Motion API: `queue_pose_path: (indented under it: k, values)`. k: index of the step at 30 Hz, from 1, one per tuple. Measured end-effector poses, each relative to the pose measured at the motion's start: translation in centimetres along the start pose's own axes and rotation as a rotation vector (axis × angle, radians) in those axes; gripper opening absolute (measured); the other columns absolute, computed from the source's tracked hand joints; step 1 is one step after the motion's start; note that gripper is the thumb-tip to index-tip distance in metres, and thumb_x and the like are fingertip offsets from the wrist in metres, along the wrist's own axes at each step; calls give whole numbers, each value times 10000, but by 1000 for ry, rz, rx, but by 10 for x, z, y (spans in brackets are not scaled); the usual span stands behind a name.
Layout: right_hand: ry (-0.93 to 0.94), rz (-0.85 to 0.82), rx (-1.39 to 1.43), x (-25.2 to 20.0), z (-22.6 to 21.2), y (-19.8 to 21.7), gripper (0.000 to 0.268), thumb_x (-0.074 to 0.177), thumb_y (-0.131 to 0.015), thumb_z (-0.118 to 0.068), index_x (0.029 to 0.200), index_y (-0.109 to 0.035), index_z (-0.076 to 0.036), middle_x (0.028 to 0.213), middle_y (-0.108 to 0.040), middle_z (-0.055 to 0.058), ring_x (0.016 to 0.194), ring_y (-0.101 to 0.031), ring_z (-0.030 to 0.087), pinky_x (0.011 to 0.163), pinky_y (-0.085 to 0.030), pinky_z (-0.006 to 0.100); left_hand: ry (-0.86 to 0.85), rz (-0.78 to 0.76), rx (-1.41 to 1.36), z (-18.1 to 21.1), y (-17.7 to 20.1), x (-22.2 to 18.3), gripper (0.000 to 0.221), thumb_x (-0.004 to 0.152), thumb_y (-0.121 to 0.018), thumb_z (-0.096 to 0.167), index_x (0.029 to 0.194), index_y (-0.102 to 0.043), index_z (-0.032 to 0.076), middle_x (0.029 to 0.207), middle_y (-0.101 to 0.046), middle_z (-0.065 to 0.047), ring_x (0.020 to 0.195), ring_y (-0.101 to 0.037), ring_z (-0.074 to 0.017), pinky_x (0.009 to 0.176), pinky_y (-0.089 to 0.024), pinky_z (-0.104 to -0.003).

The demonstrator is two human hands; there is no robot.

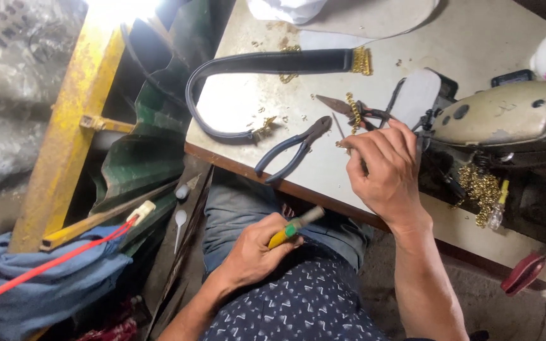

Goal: Using pliers to attach decorative gold chain segments to a black belt by crimping small metal links.

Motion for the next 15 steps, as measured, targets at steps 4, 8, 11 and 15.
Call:
queue_pose_path:
  k: [4,8,11,15]
  values:
    - [-48,17,13,-18,21,-12,139,1003,-626,-93,1111,-712,-73,1021,-760,63,985,-670,226,1117,-379,481,5,58,33,6,11,3,181,954,-659,233,956,-751,77,985,-668,-38,781,-625,-175,675,-494,-320]
    - [-66,65,-50,-15,20,-13,164,990,-690,-94,1151,-723,-94,1031,-778,36,986,-667,222,1055,-398,451,-34,68,105,8,15,2,149,949,-669,192,907,-709,55,971,-666,-36,774,-634,-175,681,-462,-315]
    - [22,184,-188,-7,14,-4,111,925,-736,-73,984,-802,-139,954,-704,43,885,-597,271,884,-483,476,-36,33,106,-18,5,-5,113,938,-701,185,950,-699,73,984,-668,-27,822,-662,-178,770,-483,-283]
    - [13,244,-256,-16,18,-8,164,922,-675,-53,803,-626,-154,799,-561,38,773,-553,258,738,-458,428,116,117,281,-110,-7,-15,115,841,-768,258,907,-782,166,872,-669,39,724,-643,-99,689,-466,-239]
Point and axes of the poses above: each hand's wrist, its own x-axis towards the middle knuckle, its own y-axis out of the back of the hand, z = x × y, the point moved 5 cm from there along x, towards the middle knuckle
